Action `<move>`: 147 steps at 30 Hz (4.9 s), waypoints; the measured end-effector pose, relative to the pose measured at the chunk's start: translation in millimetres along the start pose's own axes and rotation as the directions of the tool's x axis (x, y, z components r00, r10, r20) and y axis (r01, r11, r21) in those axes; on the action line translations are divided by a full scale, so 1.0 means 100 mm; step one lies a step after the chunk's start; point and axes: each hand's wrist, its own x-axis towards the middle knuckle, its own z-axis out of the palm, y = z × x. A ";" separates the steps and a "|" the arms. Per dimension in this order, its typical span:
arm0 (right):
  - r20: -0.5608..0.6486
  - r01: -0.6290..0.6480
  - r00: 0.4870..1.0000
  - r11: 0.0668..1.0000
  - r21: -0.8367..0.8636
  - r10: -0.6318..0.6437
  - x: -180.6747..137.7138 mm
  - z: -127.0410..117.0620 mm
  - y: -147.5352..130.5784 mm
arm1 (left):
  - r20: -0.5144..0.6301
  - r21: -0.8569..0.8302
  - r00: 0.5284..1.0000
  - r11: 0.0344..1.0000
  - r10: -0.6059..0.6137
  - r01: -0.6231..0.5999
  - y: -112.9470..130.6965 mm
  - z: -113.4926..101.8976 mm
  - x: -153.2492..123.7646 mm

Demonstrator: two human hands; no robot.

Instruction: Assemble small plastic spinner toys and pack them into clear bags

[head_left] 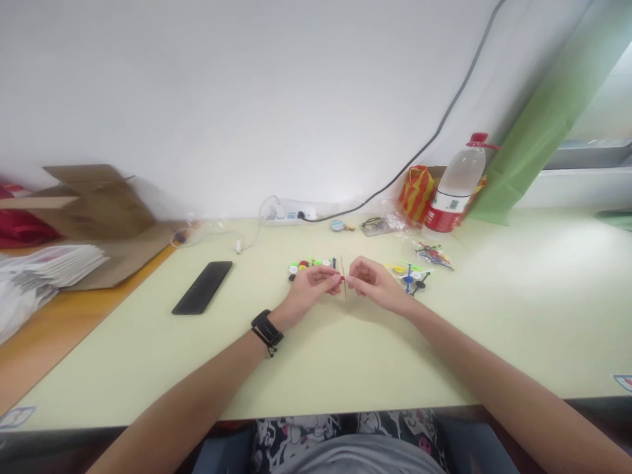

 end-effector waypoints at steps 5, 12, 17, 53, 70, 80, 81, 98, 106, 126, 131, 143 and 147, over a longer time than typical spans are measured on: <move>0.040 0.023 0.999 0.999 0.040 -0.025 0.00 0.04 0.00 | 0.043 0.017 0.999 1.000 0.005 -0.006 0.01 0.01 0.00; -0.048 0.055 0.997 0.997 -0.052 -0.058 -0.01 0.00 0.05 | 0.010 0.007 1.000 1.000 -0.005 0.005 -0.01 -0.01 0.00; -0.058 0.133 0.985 0.926 -0.353 -0.163 -0.06 -0.04 0.09 | -0.010 -0.014 1.000 1.000 -0.006 0.006 -0.02 0.00 0.00; 0.016 -0.034 0.999 0.995 0.091 0.033 -0.01 -0.07 -0.04 | -0.023 -0.016 1.000 1.000 0.001 -0.002 -0.03 0.00 0.00; -0.009 -0.033 0.999 0.990 0.138 0.034 -0.01 -0.01 0.01 | 0.007 -0.014 1.000 1.000 0.004 -0.004 -0.02 0.01 0.00; 0.018 -0.045 0.999 0.988 0.145 0.043 0.01 -0.13 -0.08 | -0.070 -0.033 0.997 0.999 -0.015 0.013 -0.04 0.00 0.02; -0.021 -0.030 0.999 0.990 0.138 0.033 0.01 -0.11 -0.07 | -0.057 -0.029 0.998 0.999 -0.015 0.014 -0.04 0.00 0.01; -0.045 -0.024 0.998 0.989 0.147 0.031 -0.01 -0.02 -0.01 | -0.013 -0.026 1.000 1.000 0.008 -0.008 -0.02 0.02 0.00; 0.142 -0.121 0.986 0.964 0.238 0.089 0.04 -0.18 0.02 | -0.086 -0.034 0.996 0.999 -0.005 0.002 -0.02 0.01 0.01; 0.137 0.081 0.991 0.788 -0.610 0.004 0.00 -0.30 -0.09 | -0.076 0.333 0.982 0.933 0.172 -0.137 -0.05 0.06 -0.03; -0.127 -0.045 0.986 0.571 -0.820 -0.104 -0.02 -0.82 -0.08 | 0.095 0.639 0.960 0.723 0.264 -0.262 0.02 0.07 -0.11; 0.013 0.117 0.982 0.546 -0.830 -0.189 -0.46 -1.01 0.51 | 0.436 0.674 0.860 0.536 0.266 -0.508 0.01 0.12 -0.09; 0.023 0.156 0.976 0.623 -0.767 -0.216 -0.40 -0.82 0.48 | 0.401 0.677 0.879 0.564 0.257 -0.473 0.08 0.13 -0.10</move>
